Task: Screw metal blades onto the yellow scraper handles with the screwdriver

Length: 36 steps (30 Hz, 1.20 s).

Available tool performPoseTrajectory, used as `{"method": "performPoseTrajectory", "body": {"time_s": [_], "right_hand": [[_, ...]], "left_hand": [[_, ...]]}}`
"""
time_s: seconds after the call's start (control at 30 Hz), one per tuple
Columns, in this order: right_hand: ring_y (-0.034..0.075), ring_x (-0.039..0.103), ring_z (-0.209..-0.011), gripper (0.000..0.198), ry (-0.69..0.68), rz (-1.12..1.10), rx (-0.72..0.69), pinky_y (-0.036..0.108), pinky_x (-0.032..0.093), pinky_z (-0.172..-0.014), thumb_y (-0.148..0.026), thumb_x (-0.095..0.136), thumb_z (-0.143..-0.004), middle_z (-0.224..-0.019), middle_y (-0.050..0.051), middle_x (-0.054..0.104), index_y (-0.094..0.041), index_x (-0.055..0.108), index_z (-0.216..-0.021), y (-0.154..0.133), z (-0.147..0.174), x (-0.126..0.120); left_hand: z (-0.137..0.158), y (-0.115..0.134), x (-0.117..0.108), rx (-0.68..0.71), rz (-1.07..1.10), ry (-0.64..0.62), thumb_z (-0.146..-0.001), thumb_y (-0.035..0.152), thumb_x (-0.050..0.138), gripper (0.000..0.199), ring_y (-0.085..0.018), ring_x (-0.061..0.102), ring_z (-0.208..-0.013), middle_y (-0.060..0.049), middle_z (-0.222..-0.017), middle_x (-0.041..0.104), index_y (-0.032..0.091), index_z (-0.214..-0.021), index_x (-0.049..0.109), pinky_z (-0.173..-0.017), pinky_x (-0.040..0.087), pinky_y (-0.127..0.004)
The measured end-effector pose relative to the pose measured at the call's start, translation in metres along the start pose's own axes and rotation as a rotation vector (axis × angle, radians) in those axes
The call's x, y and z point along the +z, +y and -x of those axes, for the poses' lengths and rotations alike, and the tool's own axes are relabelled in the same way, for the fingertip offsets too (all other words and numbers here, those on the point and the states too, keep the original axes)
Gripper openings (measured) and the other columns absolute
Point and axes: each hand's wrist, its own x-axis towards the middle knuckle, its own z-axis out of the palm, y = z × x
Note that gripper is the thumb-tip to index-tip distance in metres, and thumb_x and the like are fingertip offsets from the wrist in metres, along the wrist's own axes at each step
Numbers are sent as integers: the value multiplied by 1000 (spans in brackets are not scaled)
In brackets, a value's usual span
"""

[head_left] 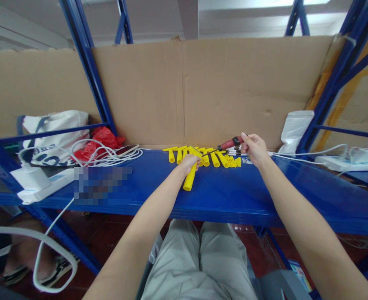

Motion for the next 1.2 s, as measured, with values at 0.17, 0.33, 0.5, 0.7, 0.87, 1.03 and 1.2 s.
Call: {"method": "performPoseTrajectory", "body": {"time_s": [0.17, 0.33, 0.5, 0.7, 0.87, 1.03, 1.2], "right_hand": [[6, 38, -27, 55, 19, -2, 5, 18, 28, -28, -55, 79, -51, -36, -10, 45, -23, 37, -65, 1, -1, 0], [7, 38, -27, 55, 57, 5, -1, 18, 28, -28, -56, 79, -51, -36, -10, 45, -23, 36, -64, 1, -1, 1], [8, 41, -28, 51, 125, -24, -28, 19, 34, -30, -51, 78, -56, -34, -10, 42, -24, 35, -65, 3, -2, 3], [9, 37, -26, 43, 244, -40, -8, 21, 30, -27, -42, 73, -62, -33, -11, 37, -25, 34, -64, 2, -3, 3], [9, 37, -26, 36, 235, 31, 79, 21, 28, -28, -35, 68, -69, -34, -12, 34, -25, 34, -65, 1, 0, 5], [8, 37, -27, 27, 182, 83, 138, 20, 29, -30, -27, 62, -73, -34, -12, 34, -23, 36, -66, 3, 6, 12], [8, 38, -28, 22, 157, 141, 240, 18, 29, -32, -21, 57, -76, -33, -11, 36, -22, 36, -67, 3, 11, 16]], "left_hand": [[0, 1, -1, 4, 1, -14, -75, 0, 49, 20, -6, 36, -35, 6, -42, 40, 17, -67, 44, -41, 27, -20], [3, 3, 1, 5, -5, -17, -76, 0, 47, 22, -6, 36, -35, 6, -41, 40, 18, -65, 42, -41, 26, -21], [6, 3, 2, 26, -6, -52, -78, 0, 46, 21, -6, 35, -33, 7, -41, 39, 17, -67, 44, -40, 26, -21], [4, 1, 2, 52, 13, -58, -80, 2, 46, 19, -5, 35, -33, 7, -42, 39, 17, -68, 44, -40, 26, -20], [3, 0, 2, 51, -7, -33, -80, 3, 47, 17, -5, 36, -34, 6, -43, 41, 16, -69, 46, -40, 27, -20], [2, 0, 3, 57, -12, -13, -79, 3, 47, 17, -5, 36, -35, 6, -44, 42, 16, -69, 46, -40, 28, -19], [1, -1, 3, 58, -8, -20, -79, 3, 48, 18, -5, 35, -34, 7, -44, 41, 17, -69, 44, -40, 28, -18]]}}
